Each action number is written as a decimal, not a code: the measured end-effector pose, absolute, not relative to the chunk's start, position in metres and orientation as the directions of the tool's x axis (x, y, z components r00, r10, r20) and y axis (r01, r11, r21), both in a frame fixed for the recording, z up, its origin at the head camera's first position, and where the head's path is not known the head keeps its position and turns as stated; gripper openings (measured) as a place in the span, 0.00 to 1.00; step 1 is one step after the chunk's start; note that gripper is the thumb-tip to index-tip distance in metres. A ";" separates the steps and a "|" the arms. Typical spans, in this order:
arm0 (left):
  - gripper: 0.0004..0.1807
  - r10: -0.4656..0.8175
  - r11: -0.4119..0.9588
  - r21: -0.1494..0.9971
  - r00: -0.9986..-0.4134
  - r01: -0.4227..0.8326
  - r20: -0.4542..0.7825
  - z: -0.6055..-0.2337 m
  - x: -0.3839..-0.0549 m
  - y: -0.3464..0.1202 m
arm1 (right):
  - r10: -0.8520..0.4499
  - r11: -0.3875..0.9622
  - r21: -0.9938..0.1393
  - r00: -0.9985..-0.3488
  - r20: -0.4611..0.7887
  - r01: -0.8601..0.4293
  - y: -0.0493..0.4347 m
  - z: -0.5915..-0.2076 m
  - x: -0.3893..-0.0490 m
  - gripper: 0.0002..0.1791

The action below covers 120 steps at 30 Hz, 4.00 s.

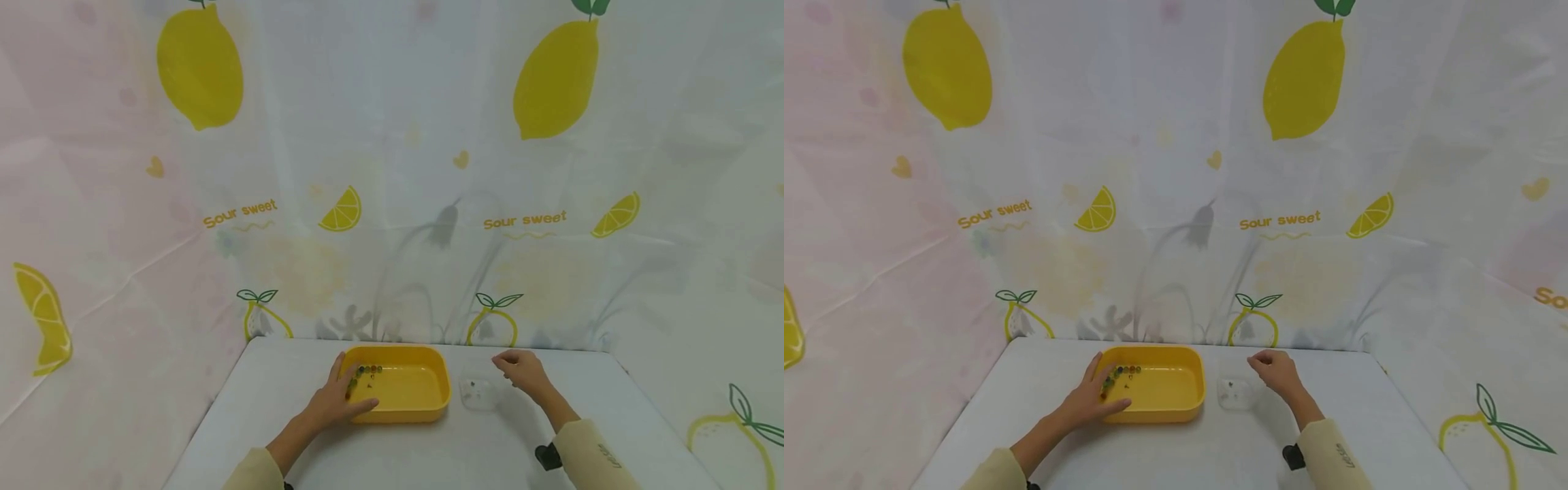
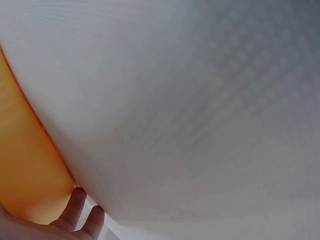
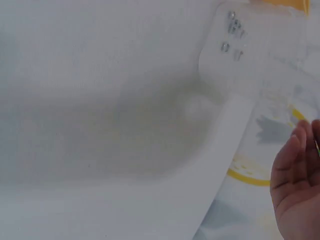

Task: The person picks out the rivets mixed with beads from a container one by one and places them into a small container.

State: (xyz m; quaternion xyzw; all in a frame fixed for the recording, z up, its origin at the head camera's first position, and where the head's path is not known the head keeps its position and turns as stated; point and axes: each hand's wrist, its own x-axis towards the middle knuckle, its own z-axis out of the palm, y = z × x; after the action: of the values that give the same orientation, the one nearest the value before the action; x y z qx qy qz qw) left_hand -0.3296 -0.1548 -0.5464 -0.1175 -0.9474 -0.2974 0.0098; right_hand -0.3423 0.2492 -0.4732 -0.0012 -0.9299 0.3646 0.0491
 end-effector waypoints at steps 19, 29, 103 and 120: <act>0.51 0.222 0.784 0.575 -0.971 0.232 0.089 -0.542 -0.328 -0.154 | -0.129 0.978 -0.106 -0.916 0.381 -0.182 0.291 -0.476 -0.328 0.39; 0.51 0.216 0.780 0.584 -0.973 0.223 0.082 -0.542 -0.326 -0.154 | -0.130 0.977 -0.088 -0.868 0.478 -0.195 0.302 -0.481 -0.329 0.39; 0.52 0.218 0.763 0.612 -0.974 0.209 0.061 -0.534 -0.327 -0.151 | -0.472 0.867 -0.001 -0.821 0.320 -0.499 0.130 -0.501 -0.355 0.41; 0.52 0.229 0.778 0.585 -0.970 0.230 0.078 -0.539 -0.322 -0.150 | -0.524 0.833 0.004 -0.787 0.326 -0.553 0.108 -0.516 -0.348 0.41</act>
State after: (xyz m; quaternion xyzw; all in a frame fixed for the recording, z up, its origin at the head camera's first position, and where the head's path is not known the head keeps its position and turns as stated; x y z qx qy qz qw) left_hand -0.3216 -0.1505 -0.5388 -0.1217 -0.9429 -0.3102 0.0013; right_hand -0.3484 0.1082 -0.5158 0.2853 -0.9441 0.0458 0.1588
